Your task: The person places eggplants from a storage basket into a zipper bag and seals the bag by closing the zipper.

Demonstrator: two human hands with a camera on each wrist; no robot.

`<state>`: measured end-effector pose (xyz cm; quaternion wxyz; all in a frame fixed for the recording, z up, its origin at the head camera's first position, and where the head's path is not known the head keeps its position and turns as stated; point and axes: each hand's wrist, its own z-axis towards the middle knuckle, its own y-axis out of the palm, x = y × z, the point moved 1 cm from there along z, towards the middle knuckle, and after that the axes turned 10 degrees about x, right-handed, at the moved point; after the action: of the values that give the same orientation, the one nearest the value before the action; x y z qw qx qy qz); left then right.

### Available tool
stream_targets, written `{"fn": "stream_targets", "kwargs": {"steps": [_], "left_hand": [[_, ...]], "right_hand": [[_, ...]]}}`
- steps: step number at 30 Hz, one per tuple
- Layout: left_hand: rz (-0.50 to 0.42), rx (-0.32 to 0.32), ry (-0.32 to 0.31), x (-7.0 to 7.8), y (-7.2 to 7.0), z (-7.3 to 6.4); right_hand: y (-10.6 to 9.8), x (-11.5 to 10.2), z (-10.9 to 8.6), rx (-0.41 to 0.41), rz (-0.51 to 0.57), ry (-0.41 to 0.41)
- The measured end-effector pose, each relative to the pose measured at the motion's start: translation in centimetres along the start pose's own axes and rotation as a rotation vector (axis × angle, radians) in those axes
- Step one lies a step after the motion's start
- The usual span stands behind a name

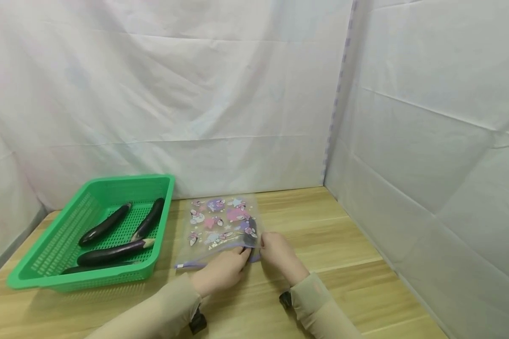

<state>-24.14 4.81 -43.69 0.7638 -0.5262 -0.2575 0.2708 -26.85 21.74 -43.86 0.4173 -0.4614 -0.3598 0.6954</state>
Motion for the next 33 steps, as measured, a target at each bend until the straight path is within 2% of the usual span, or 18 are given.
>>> {"fn": "stream_targets", "kwargs": {"steps": [4, 10, 14, 23, 29, 33], "left_hand": [[-0.002, 0.004, -0.014, -0.1, 0.5, 0.3], [0.027, 0.051, 0.007, 0.2, 1.2, 1.1], [0.000, 0.070, -0.026, 0.0, 1.5, 1.6], [-0.048, 0.059, -0.077, -0.9, 2.6, 2.6], [-0.048, 0.106, -0.070, -1.5, 3.3, 3.5], [-0.094, 0.140, -0.097, -1.5, 3.3, 4.0]], "right_hand": [[0.1, 0.0, 0.0, -0.006, 0.023, -0.006], [0.1, 0.2, -0.3, -0.021, 0.038, 0.025], [0.1, 0.1, -0.2, -0.023, 0.023, 0.014], [0.1, -0.1, 0.0, -0.015, 0.037, 0.001], [0.3, 0.2, 0.0, -0.010, 0.047, -0.005], [0.4, 0.3, 0.0, 0.001, 0.038, -0.011]]}}
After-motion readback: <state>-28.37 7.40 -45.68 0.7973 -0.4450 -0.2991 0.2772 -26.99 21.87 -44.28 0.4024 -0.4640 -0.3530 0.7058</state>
